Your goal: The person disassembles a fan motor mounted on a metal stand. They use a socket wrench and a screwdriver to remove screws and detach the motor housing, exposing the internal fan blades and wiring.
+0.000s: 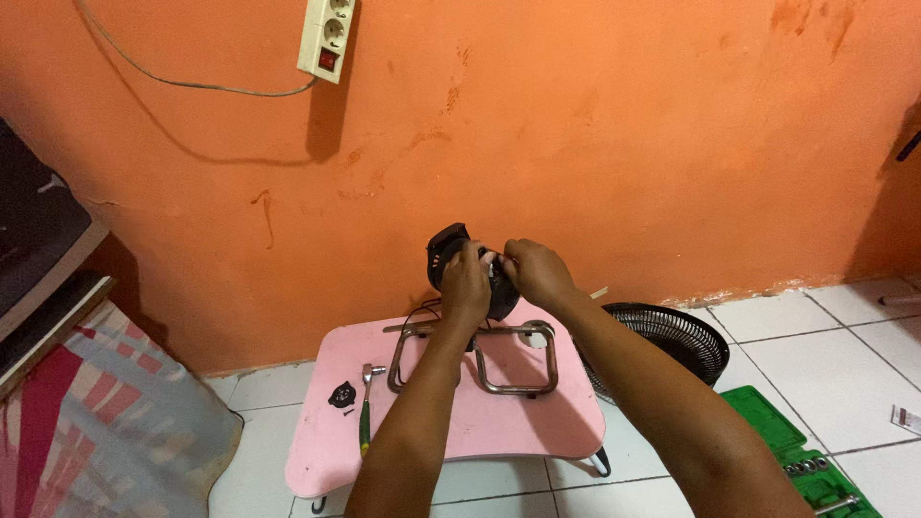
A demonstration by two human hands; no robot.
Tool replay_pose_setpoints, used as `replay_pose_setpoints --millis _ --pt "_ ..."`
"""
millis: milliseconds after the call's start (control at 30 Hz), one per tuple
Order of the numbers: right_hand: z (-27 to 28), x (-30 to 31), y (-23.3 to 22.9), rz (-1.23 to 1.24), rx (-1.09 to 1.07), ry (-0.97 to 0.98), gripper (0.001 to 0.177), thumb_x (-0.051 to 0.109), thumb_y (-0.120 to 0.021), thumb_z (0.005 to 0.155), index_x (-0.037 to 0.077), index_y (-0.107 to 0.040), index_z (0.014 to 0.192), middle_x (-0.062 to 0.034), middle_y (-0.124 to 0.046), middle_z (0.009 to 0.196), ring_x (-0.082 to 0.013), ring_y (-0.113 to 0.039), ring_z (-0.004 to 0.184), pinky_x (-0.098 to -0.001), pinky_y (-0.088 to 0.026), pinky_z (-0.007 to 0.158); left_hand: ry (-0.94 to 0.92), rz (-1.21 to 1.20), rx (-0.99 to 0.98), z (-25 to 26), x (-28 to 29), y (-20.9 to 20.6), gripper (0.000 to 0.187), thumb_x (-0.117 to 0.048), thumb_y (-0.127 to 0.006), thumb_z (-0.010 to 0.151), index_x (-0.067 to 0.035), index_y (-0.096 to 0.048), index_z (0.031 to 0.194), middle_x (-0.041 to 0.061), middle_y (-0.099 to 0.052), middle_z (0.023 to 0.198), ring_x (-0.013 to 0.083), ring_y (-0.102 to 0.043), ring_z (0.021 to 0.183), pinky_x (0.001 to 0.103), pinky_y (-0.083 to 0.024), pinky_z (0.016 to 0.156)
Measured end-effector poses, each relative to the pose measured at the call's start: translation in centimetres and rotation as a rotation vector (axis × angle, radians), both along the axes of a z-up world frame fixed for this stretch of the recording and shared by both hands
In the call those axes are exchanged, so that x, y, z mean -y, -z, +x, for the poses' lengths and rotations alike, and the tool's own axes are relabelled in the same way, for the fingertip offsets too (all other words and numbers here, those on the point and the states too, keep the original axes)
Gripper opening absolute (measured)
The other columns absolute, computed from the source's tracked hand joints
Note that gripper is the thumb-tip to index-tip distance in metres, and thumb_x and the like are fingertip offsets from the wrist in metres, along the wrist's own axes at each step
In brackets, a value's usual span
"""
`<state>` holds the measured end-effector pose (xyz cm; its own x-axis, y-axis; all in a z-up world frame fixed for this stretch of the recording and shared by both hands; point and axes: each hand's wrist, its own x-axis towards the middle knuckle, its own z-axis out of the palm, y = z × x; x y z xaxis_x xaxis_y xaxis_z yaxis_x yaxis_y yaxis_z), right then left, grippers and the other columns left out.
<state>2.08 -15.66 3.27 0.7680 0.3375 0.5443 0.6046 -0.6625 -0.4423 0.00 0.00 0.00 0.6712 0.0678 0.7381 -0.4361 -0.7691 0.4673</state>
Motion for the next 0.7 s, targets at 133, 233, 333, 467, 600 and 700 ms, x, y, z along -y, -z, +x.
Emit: replay_pose_setpoints --millis 133,233,333,467,600,700 --pt "0.9 -0.2 0.5 -0.095 -0.022 0.019 0.015 0.018 -0.058 0.096 0.003 -0.061 0.094 -0.0182 -0.066 0.094 -0.0402 -0.066 0.085 -0.0521 -0.051 0.076 -0.042 0.101 0.084 0.3 0.0 0.6 0.023 -0.015 -0.060 0.100 -0.005 -0.058 0.121 0.020 -0.069 0.103 0.0403 -0.063 0.100 0.052 -0.045 0.088" --pt "0.9 -0.3 1.0 -0.033 0.105 -0.014 0.018 0.020 -0.057 0.097 0.002 -0.059 0.095 -0.0190 -0.065 0.096 -0.0438 -0.064 0.086 -0.0543 -0.050 0.074 -0.032 0.127 0.117 0.6 0.0 1.1 0.022 -0.013 -0.061 0.100 -0.005 -0.057 0.119 0.018 -0.069 0.103 0.0387 -0.063 0.102 0.052 -0.045 0.089" --pt "0.1 -0.6 0.6 -0.018 0.125 0.022 0.019 0.020 -0.056 0.097 0.001 -0.059 0.097 -0.0211 -0.066 0.098 -0.0459 -0.063 0.086 -0.0545 -0.050 0.073 -0.022 0.133 0.190 0.4 0.4 1.5 0.025 -0.012 -0.061 0.099 -0.003 -0.058 0.121 0.020 -0.068 0.103 0.0399 -0.062 0.103 0.052 -0.045 0.089" --pt "0.6 -1.4 -3.0 0.198 0.084 0.096 0.025 0.027 -0.054 0.103 0.004 -0.063 0.098 -0.0204 -0.069 0.097 -0.0433 -0.066 0.088 -0.0529 -0.051 0.076 -0.012 0.055 0.184 0.3 0.7 1.1 0.021 -0.013 -0.059 0.099 -0.004 -0.062 0.118 0.021 -0.068 0.105 0.0424 -0.060 0.099 0.054 -0.046 0.088" --pt "-0.1 -0.1 -4.8 0.246 0.180 0.029 0.025 0.027 -0.057 0.102 0.004 -0.065 0.095 -0.0191 -0.070 0.095 -0.0414 -0.067 0.088 -0.0509 -0.052 0.075 0.022 -0.138 0.012 0.1 0.8 0.1 0.024 -0.025 -0.058 0.106 -0.003 -0.063 0.114 0.018 -0.069 0.102 0.0365 -0.065 0.094 0.049 -0.050 0.083" --pt "-2.1 -1.5 -4.5 0.150 0.158 0.015 0.021 0.024 -0.059 0.101 0.005 -0.066 0.096 -0.0195 -0.070 0.094 -0.0416 -0.067 0.088 -0.0513 -0.052 0.075 0.235 -0.463 -0.013 -1.3 -0.7 0.0 0.027 -0.029 -0.055 0.107 -0.003 -0.061 0.113 0.010 -0.072 0.097 0.0224 -0.071 0.090 0.037 -0.055 0.080"
